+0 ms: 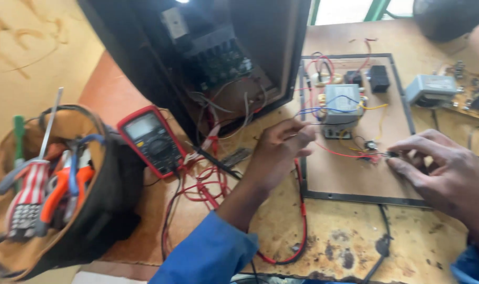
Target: Diagnosing and testing electronic components on a circuit board using a multimeter and handling wires.
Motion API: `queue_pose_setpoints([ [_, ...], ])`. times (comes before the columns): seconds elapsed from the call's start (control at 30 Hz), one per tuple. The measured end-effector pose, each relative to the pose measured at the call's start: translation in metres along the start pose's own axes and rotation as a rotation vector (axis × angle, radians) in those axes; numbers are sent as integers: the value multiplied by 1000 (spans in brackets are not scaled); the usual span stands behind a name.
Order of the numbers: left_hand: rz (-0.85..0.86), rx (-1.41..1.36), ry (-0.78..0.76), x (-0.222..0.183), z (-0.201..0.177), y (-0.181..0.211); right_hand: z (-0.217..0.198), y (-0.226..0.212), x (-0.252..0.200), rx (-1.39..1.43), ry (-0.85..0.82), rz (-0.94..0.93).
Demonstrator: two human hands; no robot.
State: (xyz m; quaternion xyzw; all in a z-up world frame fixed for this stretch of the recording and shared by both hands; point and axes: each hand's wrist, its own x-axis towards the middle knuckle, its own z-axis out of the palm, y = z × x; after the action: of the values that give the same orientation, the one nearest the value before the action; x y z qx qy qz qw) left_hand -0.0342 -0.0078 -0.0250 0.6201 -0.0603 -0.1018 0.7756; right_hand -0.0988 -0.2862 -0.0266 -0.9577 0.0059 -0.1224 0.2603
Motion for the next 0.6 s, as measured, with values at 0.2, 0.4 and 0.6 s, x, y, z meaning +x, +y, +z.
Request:
queue_pose_setpoints([
  [0.2,204,-163,-110,-6,8,9,7,8,1,52,50,20],
  [0.4,402,166,37,-24,10,23,9,9,0,69,52,29],
  [0.6,558,254,37,-34,5,35,13,16,1,74,65,8],
])
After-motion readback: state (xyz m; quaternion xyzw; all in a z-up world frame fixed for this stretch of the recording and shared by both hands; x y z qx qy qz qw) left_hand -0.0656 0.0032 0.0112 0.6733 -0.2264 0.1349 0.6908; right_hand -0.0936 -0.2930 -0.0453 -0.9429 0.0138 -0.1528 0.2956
